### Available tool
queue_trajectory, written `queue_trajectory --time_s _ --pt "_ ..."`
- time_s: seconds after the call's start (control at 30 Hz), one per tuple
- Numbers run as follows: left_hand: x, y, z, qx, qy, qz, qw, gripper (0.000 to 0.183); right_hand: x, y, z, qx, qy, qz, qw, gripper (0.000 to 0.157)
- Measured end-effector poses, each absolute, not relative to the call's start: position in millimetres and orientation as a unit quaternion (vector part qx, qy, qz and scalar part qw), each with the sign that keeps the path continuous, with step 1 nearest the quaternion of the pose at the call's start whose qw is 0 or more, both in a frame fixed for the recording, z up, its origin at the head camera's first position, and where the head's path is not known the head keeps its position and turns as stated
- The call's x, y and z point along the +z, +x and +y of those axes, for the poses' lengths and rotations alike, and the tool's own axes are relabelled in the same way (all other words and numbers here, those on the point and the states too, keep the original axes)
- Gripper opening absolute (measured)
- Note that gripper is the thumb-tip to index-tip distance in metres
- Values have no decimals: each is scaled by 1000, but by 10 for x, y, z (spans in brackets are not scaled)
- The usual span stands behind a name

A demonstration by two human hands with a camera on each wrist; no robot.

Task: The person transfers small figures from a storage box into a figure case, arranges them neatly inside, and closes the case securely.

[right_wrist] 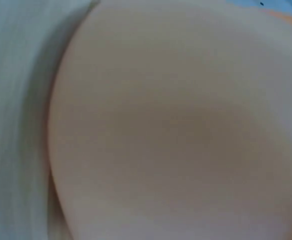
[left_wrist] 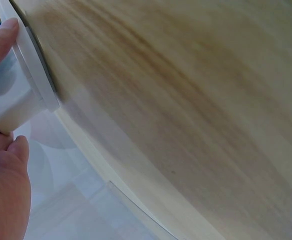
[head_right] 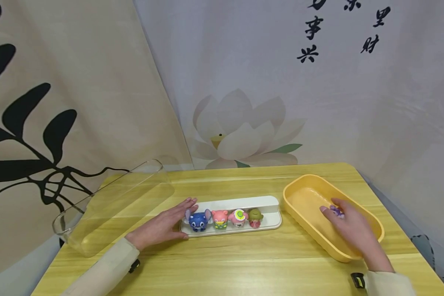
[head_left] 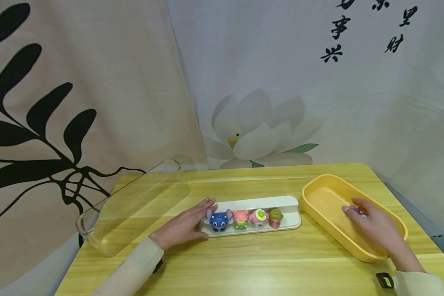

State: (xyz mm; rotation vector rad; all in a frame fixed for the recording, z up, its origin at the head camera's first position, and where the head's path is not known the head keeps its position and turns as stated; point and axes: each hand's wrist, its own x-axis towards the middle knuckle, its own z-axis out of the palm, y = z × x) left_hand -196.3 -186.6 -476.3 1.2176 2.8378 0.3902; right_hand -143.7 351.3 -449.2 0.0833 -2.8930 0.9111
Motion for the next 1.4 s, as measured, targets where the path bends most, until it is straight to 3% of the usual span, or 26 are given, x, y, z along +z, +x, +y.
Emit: queue_trajectory --time_s 0.4,0.83,1.4 --pt "-4768 -1964 -1864 124 394 910 11 95 -4488 -1467 3271 329 43 -943 19 68" --pt "-4767 -1965 -1867 125 398 909 13 95 -4511 -1445 3477 400 51 -911 85 51" --pt "-4767 -1975 -1865 121 403 907 9 95 -4506 -1439 3630 394 3 -919 -16 71"
